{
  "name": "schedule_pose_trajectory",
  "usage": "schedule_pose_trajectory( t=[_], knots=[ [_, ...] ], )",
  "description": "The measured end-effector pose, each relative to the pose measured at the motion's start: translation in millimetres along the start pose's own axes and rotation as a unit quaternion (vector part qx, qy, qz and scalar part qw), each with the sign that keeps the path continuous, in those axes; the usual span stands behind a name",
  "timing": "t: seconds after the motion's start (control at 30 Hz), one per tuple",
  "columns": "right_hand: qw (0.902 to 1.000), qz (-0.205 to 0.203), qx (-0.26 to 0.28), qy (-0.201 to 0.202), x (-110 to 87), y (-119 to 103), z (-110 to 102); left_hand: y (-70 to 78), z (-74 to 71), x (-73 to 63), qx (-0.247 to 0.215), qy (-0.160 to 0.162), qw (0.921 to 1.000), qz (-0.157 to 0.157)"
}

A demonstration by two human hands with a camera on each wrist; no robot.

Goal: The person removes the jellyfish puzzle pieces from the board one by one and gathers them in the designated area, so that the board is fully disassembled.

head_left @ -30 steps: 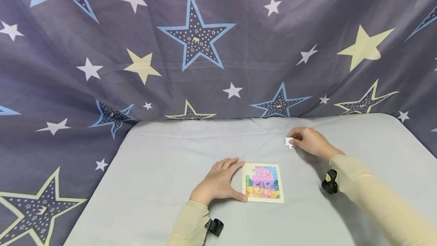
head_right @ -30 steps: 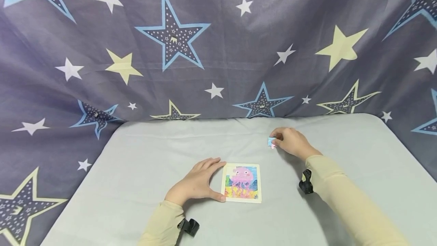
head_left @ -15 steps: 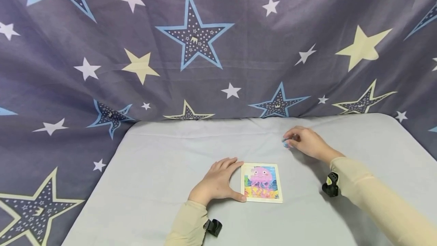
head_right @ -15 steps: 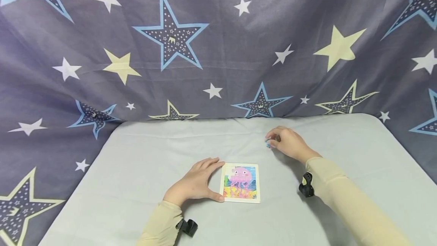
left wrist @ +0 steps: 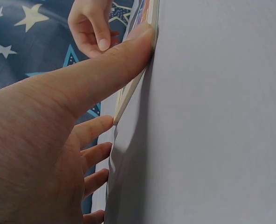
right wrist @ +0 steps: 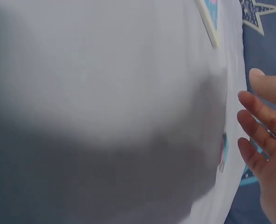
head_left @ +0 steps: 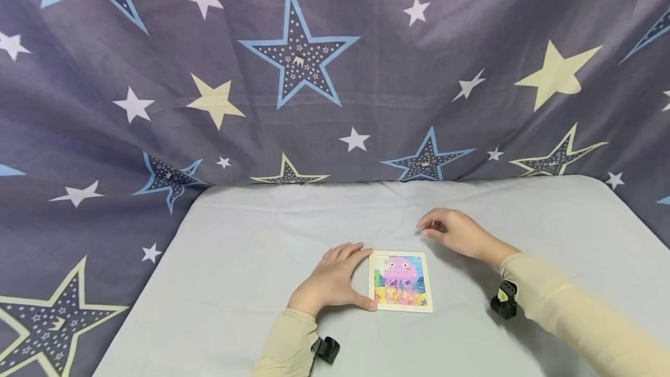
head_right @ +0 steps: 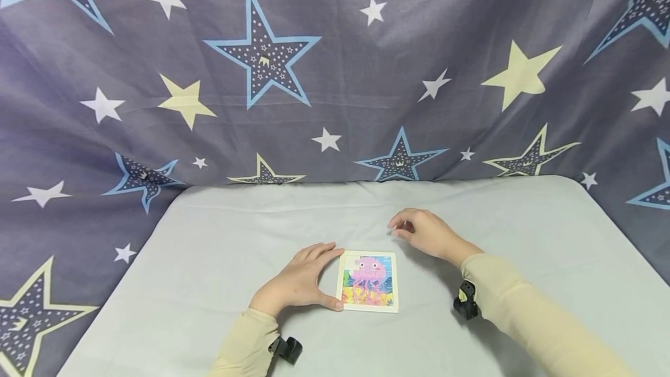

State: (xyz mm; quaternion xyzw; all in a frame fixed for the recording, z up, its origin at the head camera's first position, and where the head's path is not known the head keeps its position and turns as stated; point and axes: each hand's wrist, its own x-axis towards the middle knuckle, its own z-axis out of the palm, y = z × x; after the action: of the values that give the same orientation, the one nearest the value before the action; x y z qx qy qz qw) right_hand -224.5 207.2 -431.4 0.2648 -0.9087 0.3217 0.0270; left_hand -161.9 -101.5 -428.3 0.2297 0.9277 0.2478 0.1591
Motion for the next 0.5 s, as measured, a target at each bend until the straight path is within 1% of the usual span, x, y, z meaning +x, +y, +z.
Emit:
schedule_pose_trajectory(
  t=[0.17,0.37,0.5],
  knots=[
    [0.9998,-0.012,-0.008,-0.017,-1.6,-10.0,5.9,1.1,-1.1,1.0,-0.004,-0.001,1.0,-0.001],
    [0.9985,-0.013,-0.001,-0.054,-3.7,-25.1,14.6,-0.5,0.5,1.9,-0.003,-0.001,1.0,-0.004],
    [0.9961,-0.036,-0.009,-0.08,-3.7,-34.0,18.8,-2.0,1.9,2.8,-0.004,-0.001,1.0,-0.006]
  ],
)
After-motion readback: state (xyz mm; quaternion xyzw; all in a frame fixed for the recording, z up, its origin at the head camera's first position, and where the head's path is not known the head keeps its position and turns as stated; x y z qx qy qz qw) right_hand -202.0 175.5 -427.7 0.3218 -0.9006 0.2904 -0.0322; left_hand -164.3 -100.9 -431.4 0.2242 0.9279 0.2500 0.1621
